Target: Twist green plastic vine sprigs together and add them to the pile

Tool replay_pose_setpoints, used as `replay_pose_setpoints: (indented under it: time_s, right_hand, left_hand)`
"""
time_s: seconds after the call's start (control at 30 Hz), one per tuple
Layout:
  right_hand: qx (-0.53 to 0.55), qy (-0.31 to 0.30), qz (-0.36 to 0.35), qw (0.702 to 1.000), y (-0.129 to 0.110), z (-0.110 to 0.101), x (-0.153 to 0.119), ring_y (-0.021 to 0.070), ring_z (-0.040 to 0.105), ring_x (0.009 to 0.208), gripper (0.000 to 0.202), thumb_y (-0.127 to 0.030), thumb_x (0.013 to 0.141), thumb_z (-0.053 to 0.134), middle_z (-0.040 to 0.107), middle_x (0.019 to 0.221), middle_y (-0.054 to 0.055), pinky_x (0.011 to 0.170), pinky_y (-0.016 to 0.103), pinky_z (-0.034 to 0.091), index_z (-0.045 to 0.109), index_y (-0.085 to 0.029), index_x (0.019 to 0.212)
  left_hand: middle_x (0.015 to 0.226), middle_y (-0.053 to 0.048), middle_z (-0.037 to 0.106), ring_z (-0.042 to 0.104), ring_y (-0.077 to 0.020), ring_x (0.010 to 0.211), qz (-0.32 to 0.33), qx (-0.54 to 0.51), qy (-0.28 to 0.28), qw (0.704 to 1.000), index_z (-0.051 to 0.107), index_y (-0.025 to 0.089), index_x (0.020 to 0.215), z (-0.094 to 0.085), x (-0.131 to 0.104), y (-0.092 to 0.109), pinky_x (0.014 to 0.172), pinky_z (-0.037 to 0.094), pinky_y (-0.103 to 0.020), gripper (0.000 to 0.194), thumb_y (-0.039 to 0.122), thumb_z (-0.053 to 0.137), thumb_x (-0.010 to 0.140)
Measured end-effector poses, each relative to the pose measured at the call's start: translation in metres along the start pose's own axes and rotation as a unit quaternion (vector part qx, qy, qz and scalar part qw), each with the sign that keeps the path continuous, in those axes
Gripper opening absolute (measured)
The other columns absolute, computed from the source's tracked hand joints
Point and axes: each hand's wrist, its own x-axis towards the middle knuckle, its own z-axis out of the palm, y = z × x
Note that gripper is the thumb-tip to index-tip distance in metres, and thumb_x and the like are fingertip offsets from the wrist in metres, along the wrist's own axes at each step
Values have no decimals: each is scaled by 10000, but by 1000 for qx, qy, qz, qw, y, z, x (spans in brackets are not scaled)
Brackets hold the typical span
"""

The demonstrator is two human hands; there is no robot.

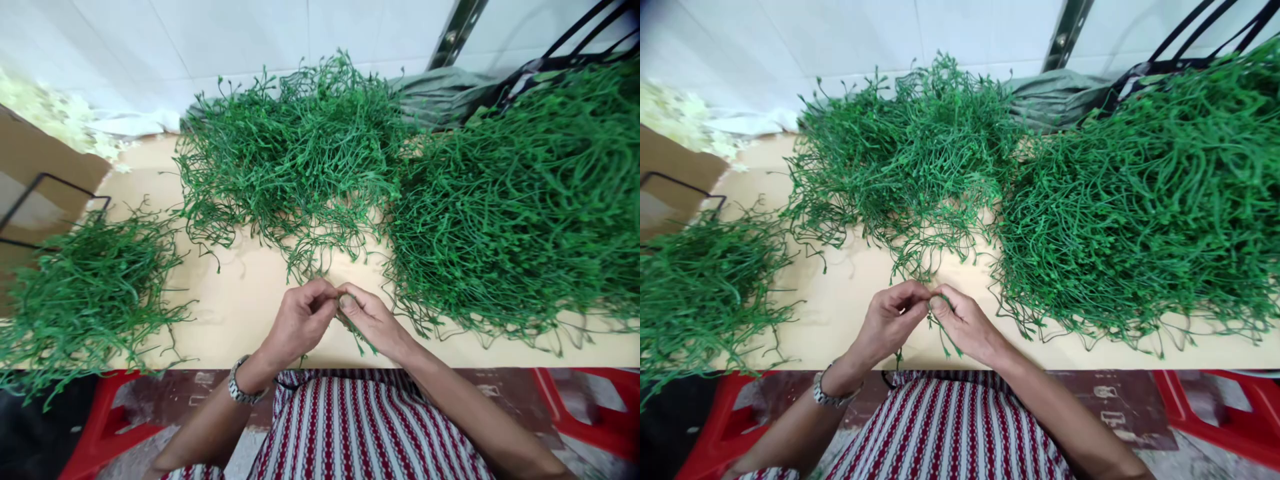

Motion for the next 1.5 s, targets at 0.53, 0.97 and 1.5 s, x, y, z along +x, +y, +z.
replay_pose_setpoints:
  time_s: [0.53, 0.97, 1.5]
  right_hand:
    - [-200, 81, -128, 968, -3, 3, -5, 151, 469, 786, 74, -172, 882, 353, 462, 860, 48, 703, 273, 384, 417, -171, 918]
    - [-212, -5, -128, 969, -10, -8, -8, 138, 416, 702, 120, -205, 890, 344, 420, 752, 14, 638, 264, 322, 412, -180, 794]
    - [313, 29, 4, 949, 2, 12, 6, 69, 289, 478, 322, -430, 654, 658, 375, 625, -31, 447, 216, 247, 446, -188, 656]
  left_hand:
    - [533, 68, 349, 333, -73, 483, -3, 69, 1, 998, 551, 140, 885, 0, -4, 7, 468, 275, -194, 114, 169, 509, 783]
    - [469, 58, 320, 279, -57, 457, -66, 24, -194, 979, 453, 133, 497, -20, 12, 17, 434, 216, -195, 253, 190, 527, 732]
    - [369, 62, 381, 286, -27, 346, -160, -339, -37, 926, 500, 130, 444, 3, 11, -4, 366, 224, -187, 241, 245, 701, 508]
